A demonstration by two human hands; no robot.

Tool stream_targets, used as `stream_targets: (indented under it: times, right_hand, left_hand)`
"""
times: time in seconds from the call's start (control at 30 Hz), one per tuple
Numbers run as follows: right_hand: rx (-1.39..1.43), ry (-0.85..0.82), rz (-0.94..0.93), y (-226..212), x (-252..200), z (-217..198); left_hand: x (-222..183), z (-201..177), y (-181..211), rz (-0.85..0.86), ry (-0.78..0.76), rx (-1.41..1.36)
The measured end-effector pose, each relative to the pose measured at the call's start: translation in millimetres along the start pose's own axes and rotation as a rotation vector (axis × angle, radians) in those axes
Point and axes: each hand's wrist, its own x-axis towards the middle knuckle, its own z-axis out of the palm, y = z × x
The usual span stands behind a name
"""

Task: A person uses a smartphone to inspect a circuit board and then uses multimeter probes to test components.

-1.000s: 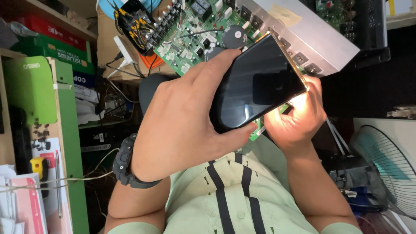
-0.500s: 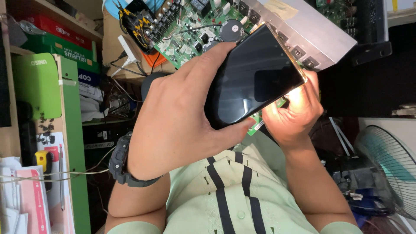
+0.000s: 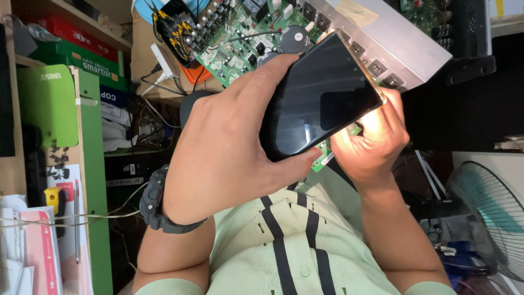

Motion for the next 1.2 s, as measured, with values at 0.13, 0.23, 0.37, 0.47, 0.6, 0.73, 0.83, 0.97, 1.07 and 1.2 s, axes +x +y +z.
stream_targets:
  times: [0.13, 0.23, 0.37, 0.47, 0.6, 0.73, 0.83, 0.97, 1.07, 1.2]
  right_hand:
    - [-0.039, -0.005, 0.01, 3, -1, 1]
    - [-0.043, -0.002, 0.04, 12, -12, 3]
    - [-0.055, 0.003, 0.001, 15, -14, 3]
    - [-0.057, -0.004, -0.006, 15, -14, 3]
    - [-0.085, -0.005, -0.009, 15, -16, 1]
    - [-0.04, 0.003, 0.039, 13, -17, 2]
    - [-0.051, -0.011, 0.083, 10, -17, 2]
    - [-0.056, -0.012, 0.1, 6, -16, 2]
    - [-0.025, -0.026, 0.138, 5, -15, 2]
    - [-0.021, -0.022, 0.144, 5, -18, 3]
  left_hand:
    - [-1, 0, -6, -0.005, 0.007, 0.007]
    - [-1, 0, -10, -0.004, 0.011, -0.001]
    - [-4, 0, -16, -0.017, 0.018, -0.008]
    - [-6, -1, -21, -0.024, 0.017, -0.008]
    - [-7, 0, -27, -0.013, 0.032, -0.035]
    - [-7, 2, -36, -0.004, 0.025, -0.042]
    - [-6, 1, -42, -0.019, 0.028, -0.061]
    - [-5, 2, -50, 0.001, 0.05, -0.072]
    - [-4, 1, -54, 0.01, 0.048, -0.089]
    - [-2, 3, -59, 0.026, 0.04, -0.12]
